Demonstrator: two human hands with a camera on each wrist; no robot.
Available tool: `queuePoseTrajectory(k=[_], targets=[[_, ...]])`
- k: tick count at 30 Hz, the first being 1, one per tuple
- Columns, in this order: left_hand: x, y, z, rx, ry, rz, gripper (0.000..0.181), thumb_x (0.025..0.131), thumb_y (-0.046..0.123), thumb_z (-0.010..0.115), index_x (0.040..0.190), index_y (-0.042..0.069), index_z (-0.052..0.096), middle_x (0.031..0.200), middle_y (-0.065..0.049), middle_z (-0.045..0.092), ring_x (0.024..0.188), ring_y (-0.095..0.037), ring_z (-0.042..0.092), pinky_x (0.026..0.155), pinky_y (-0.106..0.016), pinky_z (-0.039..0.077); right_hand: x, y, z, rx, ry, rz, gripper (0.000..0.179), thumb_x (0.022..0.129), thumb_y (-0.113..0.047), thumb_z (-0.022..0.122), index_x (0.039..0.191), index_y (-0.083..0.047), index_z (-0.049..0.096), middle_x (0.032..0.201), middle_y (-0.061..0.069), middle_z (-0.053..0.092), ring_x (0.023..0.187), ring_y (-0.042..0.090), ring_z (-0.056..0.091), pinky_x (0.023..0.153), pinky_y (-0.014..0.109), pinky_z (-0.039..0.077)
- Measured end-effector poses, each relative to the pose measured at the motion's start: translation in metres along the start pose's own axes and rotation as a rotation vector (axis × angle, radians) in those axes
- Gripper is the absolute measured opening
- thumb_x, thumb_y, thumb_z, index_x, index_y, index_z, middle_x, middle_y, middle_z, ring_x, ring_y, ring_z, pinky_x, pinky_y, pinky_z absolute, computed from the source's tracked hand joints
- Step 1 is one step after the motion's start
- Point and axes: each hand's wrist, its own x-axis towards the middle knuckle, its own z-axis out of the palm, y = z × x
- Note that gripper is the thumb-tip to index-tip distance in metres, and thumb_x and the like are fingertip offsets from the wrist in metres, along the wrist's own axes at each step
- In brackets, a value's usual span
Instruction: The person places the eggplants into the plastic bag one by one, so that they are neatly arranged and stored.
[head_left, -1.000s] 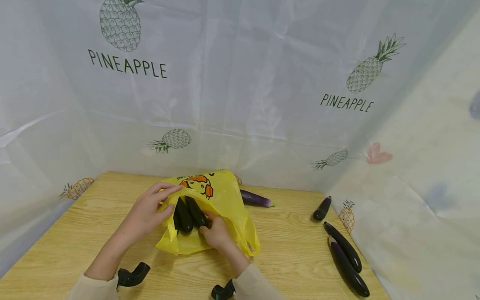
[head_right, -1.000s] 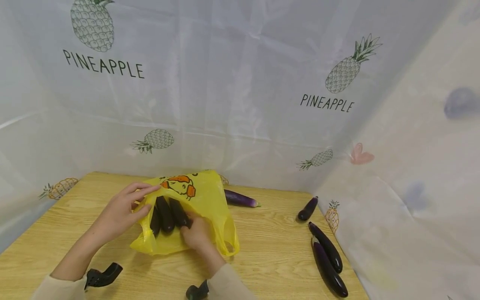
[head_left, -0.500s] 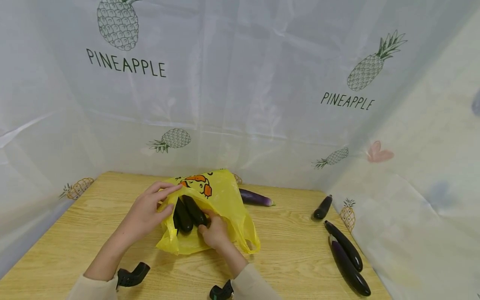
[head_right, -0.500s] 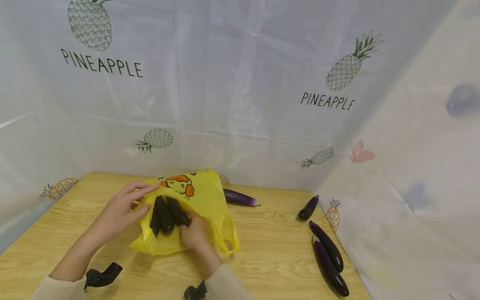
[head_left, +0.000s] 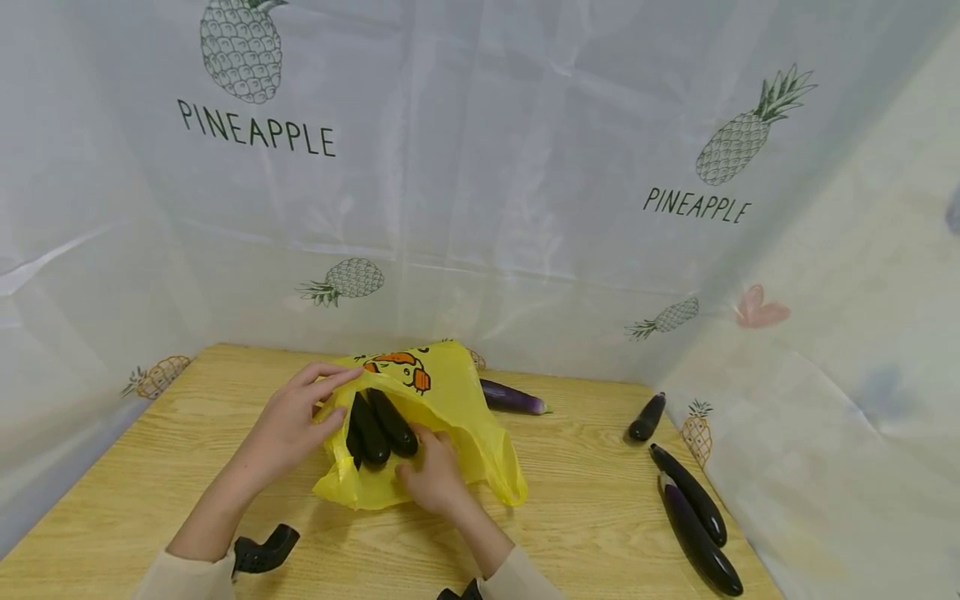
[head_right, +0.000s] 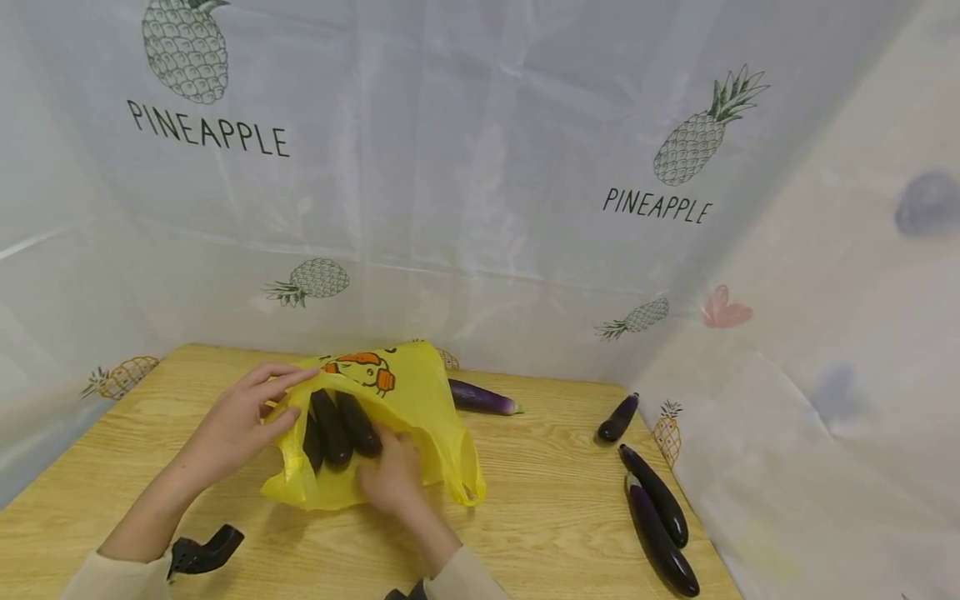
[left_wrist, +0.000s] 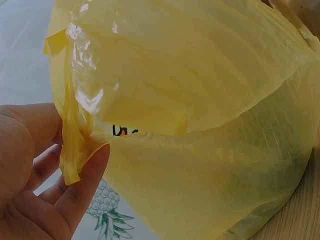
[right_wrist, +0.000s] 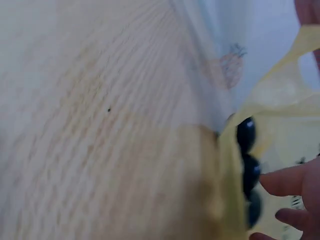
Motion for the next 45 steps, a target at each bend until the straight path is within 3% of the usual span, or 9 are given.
queuePoseTrajectory(k=[8,12,14,18,26,31,38,45], targets=[[0.001,0.003,-0.001,0.002,0.0,0.005,0.058,0.093,-0.005,0.075,0.147,0.013,0.065,0.138,-0.008,0.061,0.088,-0.016,0.057,0.065,-0.026,0.047,-0.029,-0.02,-0.061,0.101,-0.268,-0.099,0.055,0.102,-0.025,0.071,0.154,-0.017,0.056,0.146,0.013,0.054,0.127,0.036,0.056,0.101,0.048,0.053],[0.001,0.004,-0.001,0.01,0.006,0.008,0.058,0.092,-0.005,0.075,0.147,0.012,0.066,0.137,-0.009,0.061,0.081,-0.012,0.054,0.067,-0.026,0.047,-0.039,-0.016,-0.102,0.166,-0.324,-0.115,0.048,0.105,-0.026,0.069,0.152,-0.026,0.058,0.143,0.003,0.06,0.121,0.028,0.063,0.098,0.038,0.056],[0.001,0.004,-0.001,0.016,0.011,0.015,0.058,0.092,-0.006,0.075,0.146,0.011,0.066,0.137,-0.01,0.062,0.08,-0.011,0.052,0.067,-0.026,0.047,-0.043,-0.01,-0.124,0.17,-0.31,-0.128,0.047,0.106,-0.024,0.069,0.151,-0.026,0.059,0.14,0.002,0.063,0.118,0.024,0.066,0.096,0.035,0.057],[0.001,0.002,-0.001,0.026,0.005,0.013,0.058,0.091,-0.006,0.075,0.147,0.01,0.066,0.137,-0.01,0.061,0.081,-0.012,0.052,0.067,-0.026,0.047,-0.052,0.013,-0.167,0.113,-0.22,-0.127,0.046,0.106,-0.021,0.067,0.152,-0.02,0.058,0.139,0.009,0.064,0.116,0.026,0.067,0.095,0.041,0.059],[0.0,-0.001,-0.001,0.02,-0.015,-0.009,0.057,0.093,-0.003,0.076,0.147,0.011,0.065,0.139,-0.01,0.06,0.073,-0.007,0.048,0.066,-0.026,0.047,-0.078,0.077,-0.244,-0.106,-0.016,-0.063,0.049,0.104,-0.018,0.071,0.151,-0.014,0.058,0.136,0.016,0.066,0.11,0.028,0.07,0.085,0.034,0.061],[0.001,0.0,-0.004,0.017,-0.007,-0.006,0.057,0.094,-0.002,0.076,0.148,0.011,0.064,0.139,-0.01,0.06,0.073,-0.007,0.047,0.065,-0.025,0.046,-0.104,0.121,-0.276,-0.254,0.061,0.007,0.051,0.101,-0.017,0.075,0.149,-0.009,0.059,0.132,0.017,0.068,0.103,0.025,0.071,0.077,0.031,0.06],[0.001,0.0,-0.004,0.025,0.019,0.013,0.057,0.093,-0.003,0.076,0.147,0.012,0.066,0.135,-0.009,0.061,0.087,-0.012,0.049,0.065,-0.024,0.047,-0.135,0.173,-0.303,-0.414,0.023,0.197,0.056,0.097,-0.019,0.079,0.145,0.002,0.059,0.12,0.017,0.068,0.092,0.021,0.068,0.077,0.041,0.059],[0.002,-0.002,-0.002,0.013,0.016,0.018,0.058,0.092,-0.004,0.077,0.147,0.01,0.065,0.136,-0.01,0.061,0.075,-0.007,0.046,0.063,-0.024,0.045,-0.158,0.21,-0.316,-0.458,-0.033,0.319,0.059,0.094,-0.025,0.081,0.141,0.006,0.061,0.102,0.006,0.065,0.082,0.017,0.06,0.073,0.041,0.055]])
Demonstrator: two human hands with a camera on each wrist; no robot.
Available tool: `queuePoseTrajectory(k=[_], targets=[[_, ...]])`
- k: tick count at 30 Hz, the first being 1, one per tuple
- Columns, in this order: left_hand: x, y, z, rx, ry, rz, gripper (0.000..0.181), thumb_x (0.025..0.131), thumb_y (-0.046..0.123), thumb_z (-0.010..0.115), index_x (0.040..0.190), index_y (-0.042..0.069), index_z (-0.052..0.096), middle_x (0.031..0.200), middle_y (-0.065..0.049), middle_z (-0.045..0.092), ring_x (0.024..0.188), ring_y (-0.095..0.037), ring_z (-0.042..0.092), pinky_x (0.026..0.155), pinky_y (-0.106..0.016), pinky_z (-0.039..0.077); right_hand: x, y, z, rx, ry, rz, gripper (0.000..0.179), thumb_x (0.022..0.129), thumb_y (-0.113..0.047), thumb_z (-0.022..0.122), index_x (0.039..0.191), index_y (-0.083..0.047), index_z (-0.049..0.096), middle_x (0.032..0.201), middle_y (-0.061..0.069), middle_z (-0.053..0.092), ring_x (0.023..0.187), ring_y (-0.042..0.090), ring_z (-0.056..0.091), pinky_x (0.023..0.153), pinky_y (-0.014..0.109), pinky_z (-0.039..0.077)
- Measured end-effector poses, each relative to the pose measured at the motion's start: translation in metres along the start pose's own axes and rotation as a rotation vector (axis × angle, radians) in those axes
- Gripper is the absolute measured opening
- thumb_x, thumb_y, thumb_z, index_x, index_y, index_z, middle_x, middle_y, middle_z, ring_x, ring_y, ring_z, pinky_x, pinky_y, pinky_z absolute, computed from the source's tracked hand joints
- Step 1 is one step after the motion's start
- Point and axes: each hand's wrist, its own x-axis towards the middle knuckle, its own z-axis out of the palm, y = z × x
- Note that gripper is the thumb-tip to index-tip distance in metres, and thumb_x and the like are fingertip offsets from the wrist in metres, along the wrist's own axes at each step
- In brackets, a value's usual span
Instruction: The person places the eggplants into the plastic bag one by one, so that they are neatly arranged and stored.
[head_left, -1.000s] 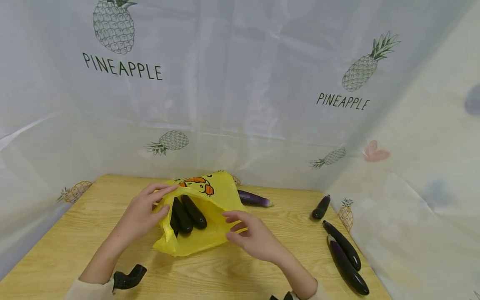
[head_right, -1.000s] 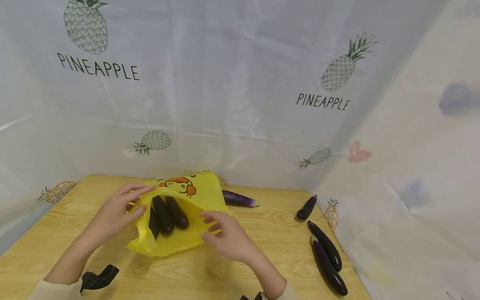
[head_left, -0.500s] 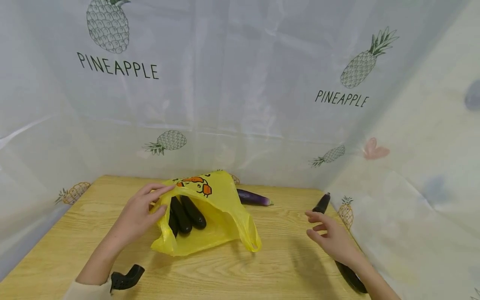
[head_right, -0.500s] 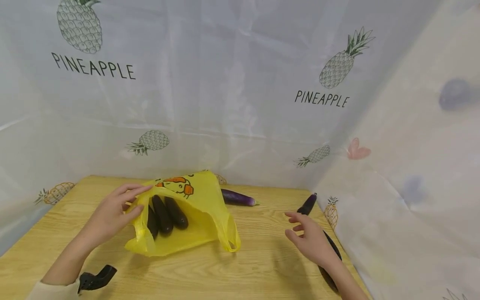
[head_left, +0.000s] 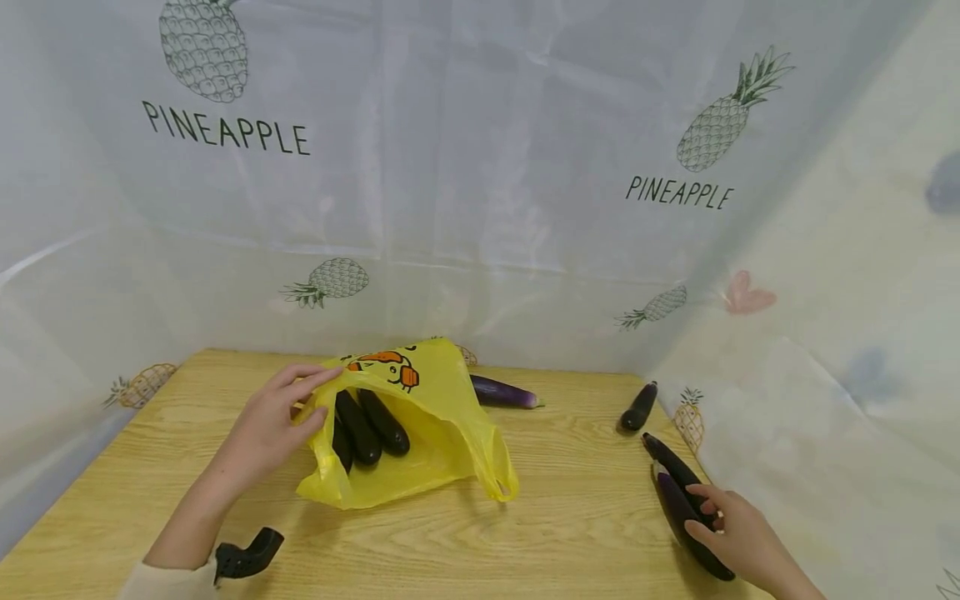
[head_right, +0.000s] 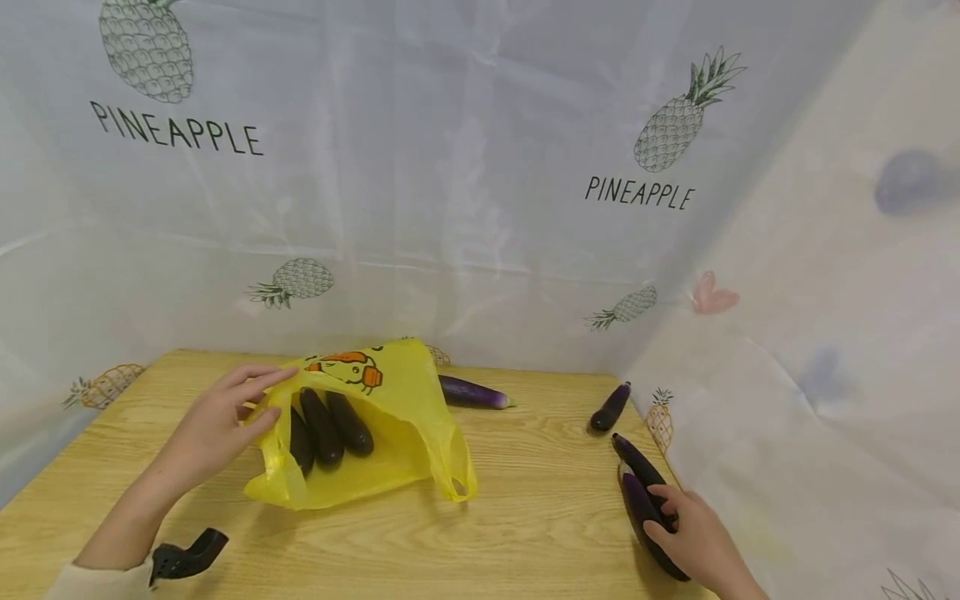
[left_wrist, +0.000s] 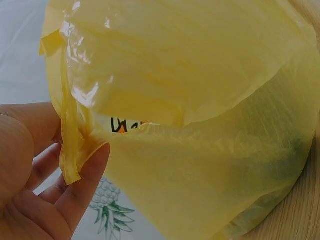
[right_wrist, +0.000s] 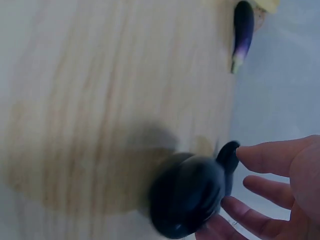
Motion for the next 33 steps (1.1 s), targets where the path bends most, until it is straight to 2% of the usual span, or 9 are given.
queuePoseTrajectory(k=[7,13,17,19,22,25,29,33], targets=[[-0.001,-0.001,0.0,0.0,0.013,0.011,0.058,0.091,-0.004,0.077,0.146,0.011,0.066,0.135,-0.01,0.061,0.07,-0.005,0.045,0.062,-0.024,0.044,0.0,0.016,0.008,0.023,-0.054,0.079,0.061,0.095,-0.029,0.08,0.139,0.008,0.061,0.095,0.003,0.062,0.079,0.018,0.06,0.069,0.041,0.053],[-0.001,0.0,0.0,-0.002,0.025,0.022,0.056,0.091,-0.005,0.077,0.145,0.01,0.067,0.133,-0.009,0.062,0.084,-0.01,0.047,0.063,-0.024,0.045,-0.003,0.018,0.016,0.033,-0.082,0.114,0.065,0.095,-0.035,0.08,0.141,0.006,0.06,0.095,0.001,0.069,0.081,0.02,0.065,0.071,0.046,0.056],[-0.001,0.0,0.0,-0.001,0.024,0.019,0.056,0.091,-0.005,0.077,0.145,0.01,0.067,0.132,-0.008,0.062,0.085,-0.011,0.047,0.064,-0.024,0.046,-0.004,0.016,0.015,0.069,-0.128,0.066,0.067,0.095,-0.031,0.08,0.144,0.009,0.056,0.095,0.002,0.07,0.082,0.02,0.066,0.069,0.044,0.056],[-0.001,0.0,0.0,0.001,0.023,0.017,0.056,0.091,-0.005,0.077,0.145,0.01,0.067,0.132,-0.008,0.062,0.085,-0.01,0.046,0.064,-0.024,0.045,-0.005,0.016,0.012,0.111,-0.185,0.016,0.068,0.097,-0.025,0.078,0.146,0.013,0.051,0.096,0.003,0.069,0.077,0.022,0.064,0.065,0.04,0.053],[-0.002,0.0,-0.001,0.001,0.02,0.011,0.056,0.091,-0.005,0.076,0.145,0.01,0.067,0.133,-0.008,0.062,0.083,-0.01,0.046,0.063,-0.024,0.044,-0.005,0.016,0.006,0.179,-0.283,-0.057,0.069,0.098,-0.019,0.075,0.149,0.018,0.044,0.099,0.005,0.066,0.078,0.023,0.064,0.064,0.037,0.05],[-0.001,0.0,-0.001,-0.002,0.014,0.003,0.056,0.092,-0.004,0.076,0.145,0.01,0.067,0.134,-0.009,0.062,0.079,-0.008,0.046,0.063,-0.024,0.044,-0.004,0.015,0.003,0.224,-0.34,-0.103,0.071,0.1,-0.019,0.074,0.15,0.019,0.04,0.103,0.007,0.066,0.084,0.026,0.065,0.066,0.037,0.052],[-0.001,0.001,-0.002,-0.001,0.005,0.002,0.057,0.092,-0.004,0.076,0.146,0.01,0.066,0.135,-0.01,0.061,0.076,-0.007,0.048,0.066,-0.025,0.047,-0.002,0.014,0.003,0.22,-0.342,-0.124,0.073,0.101,-0.024,0.074,0.152,0.016,0.04,0.111,0.009,0.07,0.094,0.032,0.069,0.069,0.039,0.055],[0.0,0.002,-0.001,0.001,0.0,0.004,0.057,0.091,-0.005,0.076,0.145,0.01,0.067,0.135,-0.01,0.061,0.077,-0.007,0.049,0.067,-0.026,0.048,0.0,0.01,0.006,0.212,-0.313,-0.13,0.072,0.101,-0.025,0.075,0.152,0.015,0.043,0.113,0.008,0.073,0.096,0.029,0.07,0.07,0.035,0.056]])
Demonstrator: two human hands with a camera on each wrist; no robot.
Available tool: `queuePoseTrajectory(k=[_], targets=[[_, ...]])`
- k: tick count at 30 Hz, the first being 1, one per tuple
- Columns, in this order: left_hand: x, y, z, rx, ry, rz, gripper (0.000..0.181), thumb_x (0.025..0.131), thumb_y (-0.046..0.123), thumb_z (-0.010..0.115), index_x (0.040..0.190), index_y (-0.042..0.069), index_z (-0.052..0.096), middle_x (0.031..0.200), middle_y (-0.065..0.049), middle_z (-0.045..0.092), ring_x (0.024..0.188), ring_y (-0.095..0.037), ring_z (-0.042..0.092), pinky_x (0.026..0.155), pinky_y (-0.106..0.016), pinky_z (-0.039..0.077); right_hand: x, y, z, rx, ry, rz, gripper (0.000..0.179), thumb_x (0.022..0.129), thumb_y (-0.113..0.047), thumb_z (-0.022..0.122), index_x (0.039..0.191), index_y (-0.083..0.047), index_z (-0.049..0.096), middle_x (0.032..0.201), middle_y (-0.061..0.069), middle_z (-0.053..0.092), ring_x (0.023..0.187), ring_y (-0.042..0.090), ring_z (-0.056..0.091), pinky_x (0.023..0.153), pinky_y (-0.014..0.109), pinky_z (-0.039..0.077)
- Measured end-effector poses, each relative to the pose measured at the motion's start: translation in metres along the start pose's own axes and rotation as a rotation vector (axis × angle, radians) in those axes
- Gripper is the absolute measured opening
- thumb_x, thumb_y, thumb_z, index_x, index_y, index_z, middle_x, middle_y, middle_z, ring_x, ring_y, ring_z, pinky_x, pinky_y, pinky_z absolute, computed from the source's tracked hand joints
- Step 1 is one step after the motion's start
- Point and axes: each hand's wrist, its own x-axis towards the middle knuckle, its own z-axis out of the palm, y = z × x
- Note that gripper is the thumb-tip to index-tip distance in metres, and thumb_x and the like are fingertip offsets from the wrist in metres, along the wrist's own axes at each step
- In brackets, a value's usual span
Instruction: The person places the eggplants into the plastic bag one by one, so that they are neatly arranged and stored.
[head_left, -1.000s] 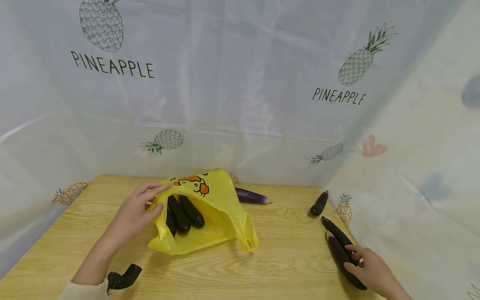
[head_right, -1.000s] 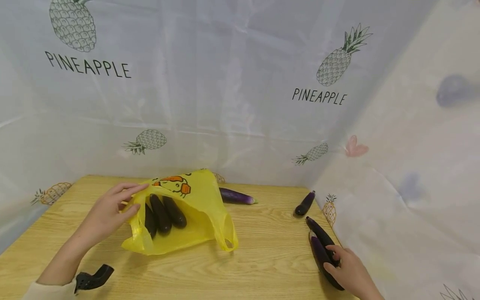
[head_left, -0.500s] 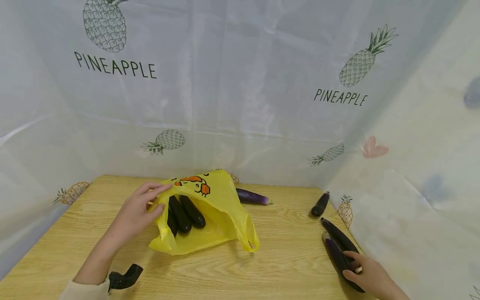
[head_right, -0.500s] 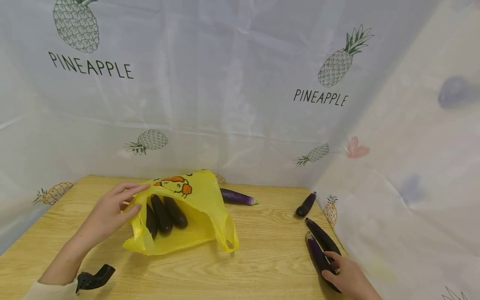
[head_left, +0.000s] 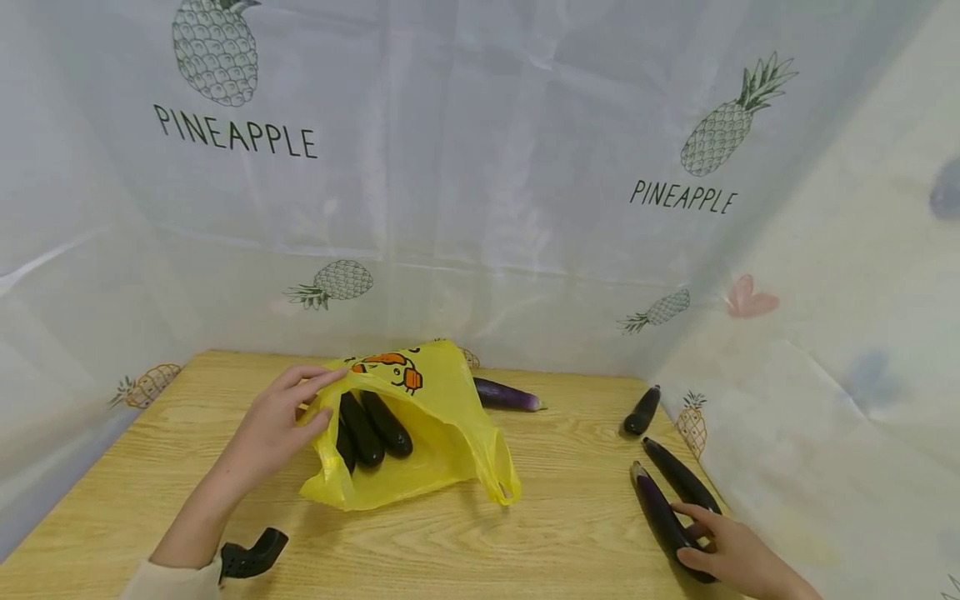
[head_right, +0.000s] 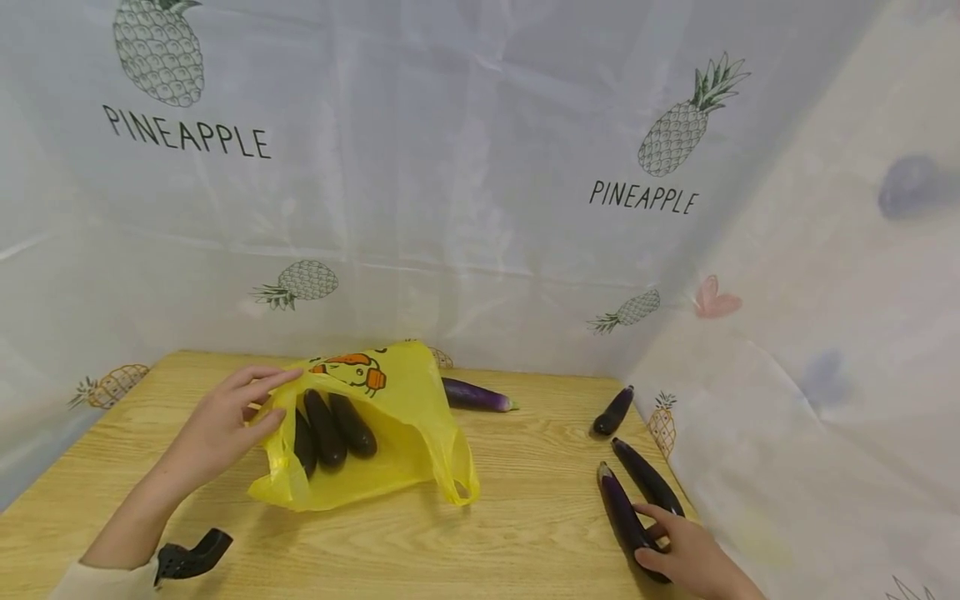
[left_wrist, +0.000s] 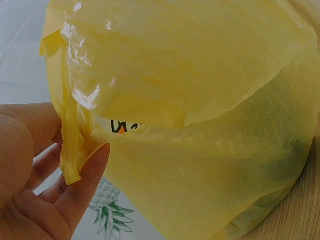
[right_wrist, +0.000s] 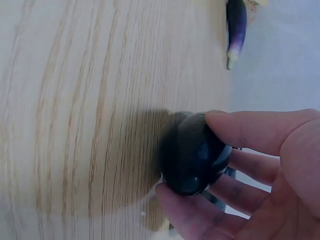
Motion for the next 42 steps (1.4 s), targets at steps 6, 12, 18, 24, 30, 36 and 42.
queuePoseTrajectory(k=[6,12,18,24,30,36,42], targets=[[0.0,0.001,0.001,-0.013,0.005,0.013,0.056,0.091,-0.005,0.076,0.145,0.008,0.067,0.133,-0.011,0.062,0.072,-0.006,0.046,0.063,-0.024,0.044,0.005,-0.011,0.003,0.025,0.007,-0.052,0.07,0.101,-0.023,0.074,0.152,0.015,0.043,0.116,0.011,0.072,0.096,0.024,0.071,0.07,0.029,0.055],[0.0,0.002,0.001,-0.015,0.005,0.003,0.056,0.091,-0.005,0.075,0.145,0.009,0.067,0.133,-0.011,0.062,0.072,-0.006,0.045,0.063,-0.024,0.044,0.007,-0.049,0.005,0.089,0.026,-0.128,0.073,0.103,-0.026,0.071,0.157,0.012,0.039,0.124,0.022,0.07,0.09,0.015,0.073,0.072,0.029,0.059],[-0.001,0.0,0.001,0.002,0.007,0.001,0.057,0.091,-0.006,0.076,0.146,0.009,0.066,0.134,-0.01,0.062,0.075,-0.007,0.048,0.065,-0.024,0.047,0.009,-0.111,0.007,0.076,0.069,-0.269,0.069,0.104,-0.029,0.07,0.16,0.002,0.043,0.126,0.017,0.071,0.096,0.009,0.073,0.073,0.028,0.061],[-0.001,-0.001,0.004,-0.003,0.004,0.004,0.057,0.091,-0.006,0.076,0.145,0.009,0.067,0.135,-0.011,0.062,0.071,-0.007,0.048,0.065,-0.024,0.046,0.016,-0.169,0.022,0.101,0.049,-0.359,0.065,0.104,-0.033,0.07,0.16,-0.009,0.047,0.135,0.013,0.067,0.103,0.011,0.071,0.078,0.03,0.062],[-0.001,0.001,0.004,0.002,0.0,-0.001,0.057,0.092,-0.005,0.075,0.146,0.011,0.067,0.136,-0.01,0.062,0.075,-0.007,0.049,0.068,-0.026,0.047,0.029,-0.209,0.048,0.148,-0.029,-0.428,0.061,0.104,-0.033,0.071,0.159,-0.017,0.05,0.133,0.005,0.069,0.104,0.012,0.069,0.08,0.03,0.062],[0.0,0.001,0.005,0.004,0.015,0.01,0.057,0.091,-0.006,0.076,0.146,0.01,0.067,0.136,-0.009,0.062,0.074,-0.006,0.049,0.068,-0.026,0.048,0.049,-0.237,0.072,0.166,-0.086,-0.455,0.057,0.103,-0.032,0.073,0.156,-0.024,0.055,0.131,0.0,0.07,0.103,0.011,0.068,0.079,0.028,0.061],[0.0,0.002,0.005,-0.012,0.029,0.019,0.058,0.091,-0.007,0.075,0.146,0.009,0.066,0.137,-0.009,0.061,0.072,-0.006,0.047,0.066,-0.025,0.046,0.071,-0.253,0.088,0.154,-0.056,-0.443,0.054,0.102,-0.031,0.074,0.153,-0.025,0.058,0.125,-0.002,0.071,0.1,0.013,0.069,0.078,0.027,0.06]])
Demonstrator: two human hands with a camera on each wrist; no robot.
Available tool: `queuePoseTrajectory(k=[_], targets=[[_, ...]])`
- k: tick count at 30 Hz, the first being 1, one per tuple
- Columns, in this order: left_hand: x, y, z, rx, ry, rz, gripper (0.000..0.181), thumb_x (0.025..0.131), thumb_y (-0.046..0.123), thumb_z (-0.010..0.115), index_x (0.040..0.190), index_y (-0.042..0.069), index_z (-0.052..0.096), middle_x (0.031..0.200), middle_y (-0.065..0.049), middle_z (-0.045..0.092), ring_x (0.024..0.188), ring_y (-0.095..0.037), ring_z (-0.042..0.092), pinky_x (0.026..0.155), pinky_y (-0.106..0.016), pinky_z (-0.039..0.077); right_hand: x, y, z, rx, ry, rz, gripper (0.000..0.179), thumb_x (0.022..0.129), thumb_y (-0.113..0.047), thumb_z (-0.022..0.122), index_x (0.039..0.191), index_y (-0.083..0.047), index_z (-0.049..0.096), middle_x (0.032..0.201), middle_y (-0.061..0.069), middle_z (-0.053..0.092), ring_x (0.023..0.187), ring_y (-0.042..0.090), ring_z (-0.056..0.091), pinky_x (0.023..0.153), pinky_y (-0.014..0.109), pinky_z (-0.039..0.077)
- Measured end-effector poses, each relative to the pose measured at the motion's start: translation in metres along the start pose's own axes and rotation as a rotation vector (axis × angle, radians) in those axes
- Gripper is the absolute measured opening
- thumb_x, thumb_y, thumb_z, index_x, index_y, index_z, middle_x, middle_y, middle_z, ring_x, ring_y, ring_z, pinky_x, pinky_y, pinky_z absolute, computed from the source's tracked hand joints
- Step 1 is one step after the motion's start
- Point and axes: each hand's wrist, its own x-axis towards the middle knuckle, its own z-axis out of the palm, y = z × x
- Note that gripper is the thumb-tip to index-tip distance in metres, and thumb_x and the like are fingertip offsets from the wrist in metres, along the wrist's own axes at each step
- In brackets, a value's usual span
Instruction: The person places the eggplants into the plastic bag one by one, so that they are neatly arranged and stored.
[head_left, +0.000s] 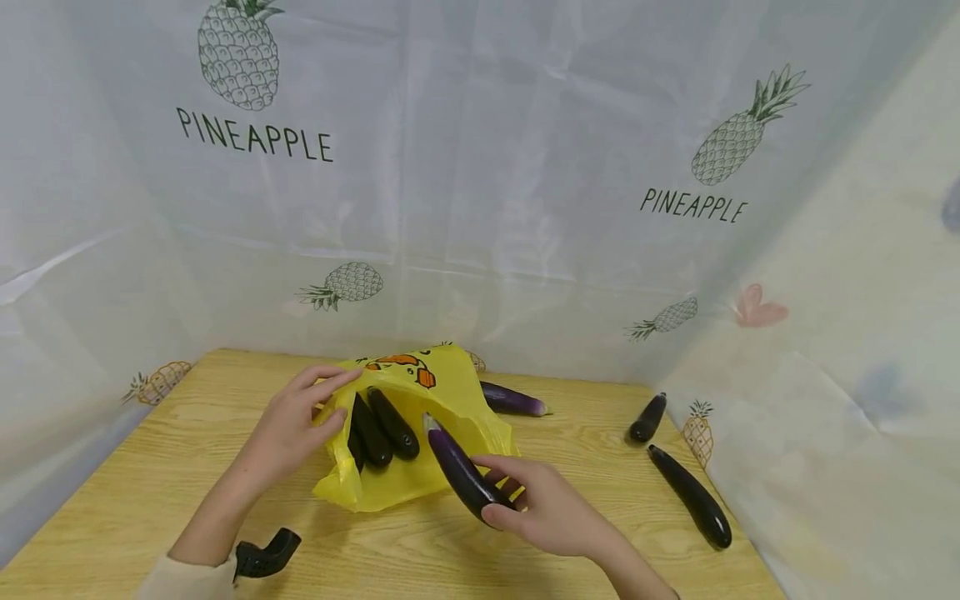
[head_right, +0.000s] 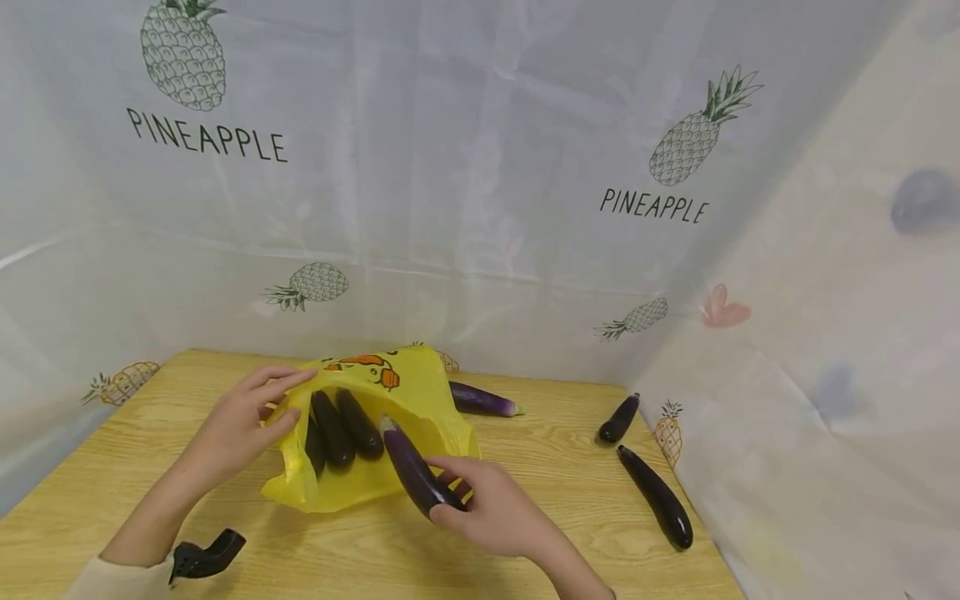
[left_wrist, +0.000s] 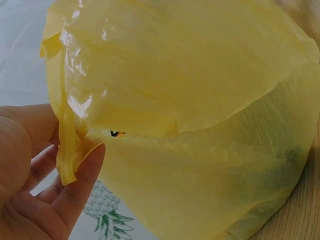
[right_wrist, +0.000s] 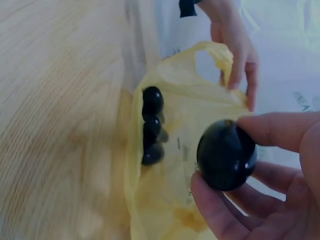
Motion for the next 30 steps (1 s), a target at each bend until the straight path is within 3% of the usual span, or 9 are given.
queuePoseTrajectory(k=[18,26,30], targets=[[0.0,0.002,0.002,-0.009,-0.004,0.002,0.058,0.091,-0.005,0.075,0.146,0.009,0.066,0.137,-0.01,0.061,0.066,-0.004,0.043,0.063,-0.025,0.043,0.068,0.004,0.028,-0.114,0.125,0.018,0.056,0.101,-0.023,0.073,0.154,-0.014,0.057,0.127,0.01,0.071,0.094,0.018,0.07,0.073,0.028,0.057],[-0.001,0.004,0.002,-0.018,-0.017,-0.011,0.058,0.091,-0.006,0.075,0.147,0.008,0.065,0.138,-0.011,0.061,0.065,-0.005,0.043,0.062,-0.025,0.042,0.088,0.011,0.042,-0.16,0.189,0.03,0.056,0.1,-0.014,0.071,0.153,-0.007,0.057,0.126,0.015,0.072,0.069,0.008,0.057,0.059,0.025,0.046],[0.0,0.005,0.003,-0.019,-0.024,-0.014,0.058,0.092,-0.005,0.075,0.147,0.008,0.065,0.138,-0.011,0.06,0.064,-0.004,0.042,0.062,-0.025,0.042,0.096,0.016,0.048,-0.181,0.221,0.061,0.056,0.1,-0.012,0.071,0.153,-0.006,0.057,0.13,0.016,0.071,0.077,0.012,0.062,0.06,0.026,0.044]])
